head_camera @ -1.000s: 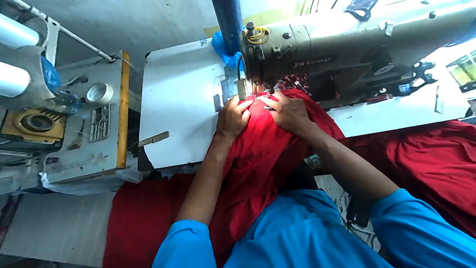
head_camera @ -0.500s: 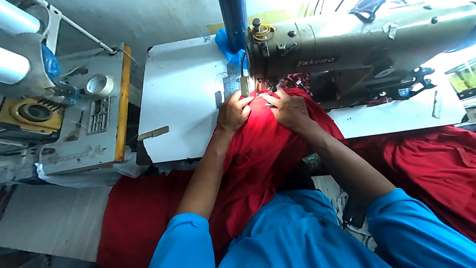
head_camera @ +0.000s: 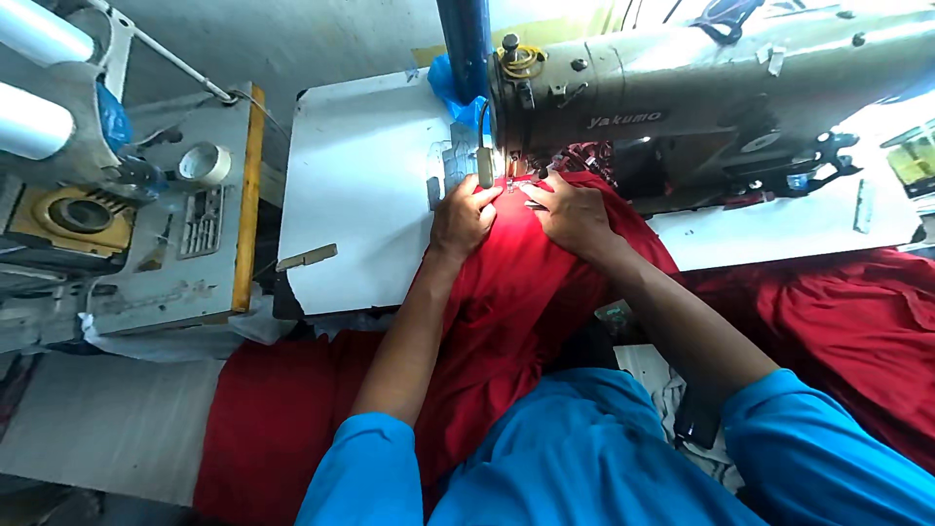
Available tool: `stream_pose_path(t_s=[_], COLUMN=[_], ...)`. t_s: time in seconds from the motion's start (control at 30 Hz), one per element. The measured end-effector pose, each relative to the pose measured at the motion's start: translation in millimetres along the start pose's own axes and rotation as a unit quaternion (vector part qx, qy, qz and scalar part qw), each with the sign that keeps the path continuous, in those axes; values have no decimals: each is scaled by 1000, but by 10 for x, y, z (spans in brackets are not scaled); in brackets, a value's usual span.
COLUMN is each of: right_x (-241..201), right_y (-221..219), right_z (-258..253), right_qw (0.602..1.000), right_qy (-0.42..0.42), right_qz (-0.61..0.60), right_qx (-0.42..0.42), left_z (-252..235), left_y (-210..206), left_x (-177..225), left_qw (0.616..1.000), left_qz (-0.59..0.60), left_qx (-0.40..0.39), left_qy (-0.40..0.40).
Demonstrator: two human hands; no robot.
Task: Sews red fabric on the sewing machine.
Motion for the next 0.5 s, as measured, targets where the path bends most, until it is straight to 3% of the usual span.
stream_pose_path(t_s=[0.5], right_x=[8], right_y=[-14], right_z=[-7], right_qw=[1000], right_qy=[-5], right_qz=[6], right_qx=[-3], left_z=[0], left_y=[9], left_x=[10], left_qw=[1000], left_qz=[-5], left_qx=[3], left_qy=[2])
Point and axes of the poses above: each hand's wrist, its own z-axis away from the middle knuckle, its own y-axis out of the back of the hand, x = y × z, the point moved 10 cm from there along -z, towards the middle knuckle, and after that the axes turned 3 degrees about x, right-handed, at the moved point
